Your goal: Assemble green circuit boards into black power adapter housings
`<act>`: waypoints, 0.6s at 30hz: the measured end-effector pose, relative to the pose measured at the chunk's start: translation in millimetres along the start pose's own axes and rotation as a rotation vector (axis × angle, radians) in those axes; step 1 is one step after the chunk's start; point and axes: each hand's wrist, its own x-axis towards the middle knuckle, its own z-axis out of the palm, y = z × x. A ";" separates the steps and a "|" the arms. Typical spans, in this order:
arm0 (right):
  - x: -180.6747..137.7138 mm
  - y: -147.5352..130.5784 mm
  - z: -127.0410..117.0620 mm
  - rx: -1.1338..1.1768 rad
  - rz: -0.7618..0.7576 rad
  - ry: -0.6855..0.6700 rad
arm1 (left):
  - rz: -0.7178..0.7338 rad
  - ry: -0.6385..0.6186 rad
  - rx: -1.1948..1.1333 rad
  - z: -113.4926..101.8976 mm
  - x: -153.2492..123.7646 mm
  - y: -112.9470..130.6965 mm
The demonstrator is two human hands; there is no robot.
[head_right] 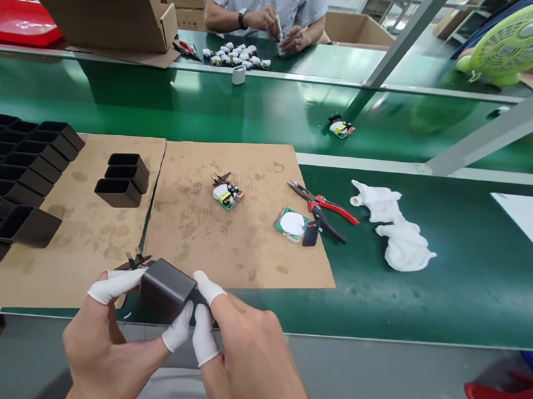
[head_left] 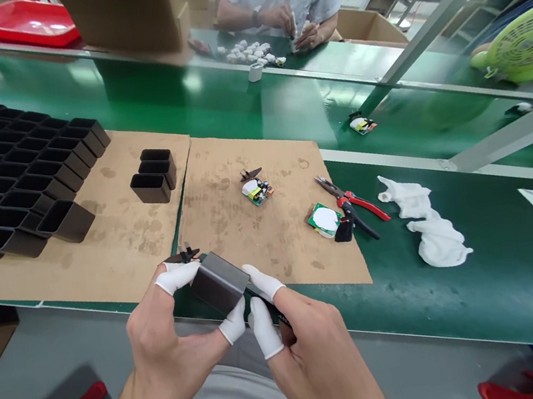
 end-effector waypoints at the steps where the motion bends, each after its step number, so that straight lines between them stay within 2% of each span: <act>1: -0.5 0.8 2.4 0.008 -0.005 0.010 | -0.018 -0.004 0.019 -0.6 -0.7 0.0; 8: -3.5 3.3 14.8 0.061 -0.055 0.089 | -0.125 -0.005 0.052 -4.9 -9.3 -4.6; 18: -5.3 7.8 23.5 0.088 -0.078 0.124 | -0.166 -0.043 0.014 -5.3 -16.0 -10.1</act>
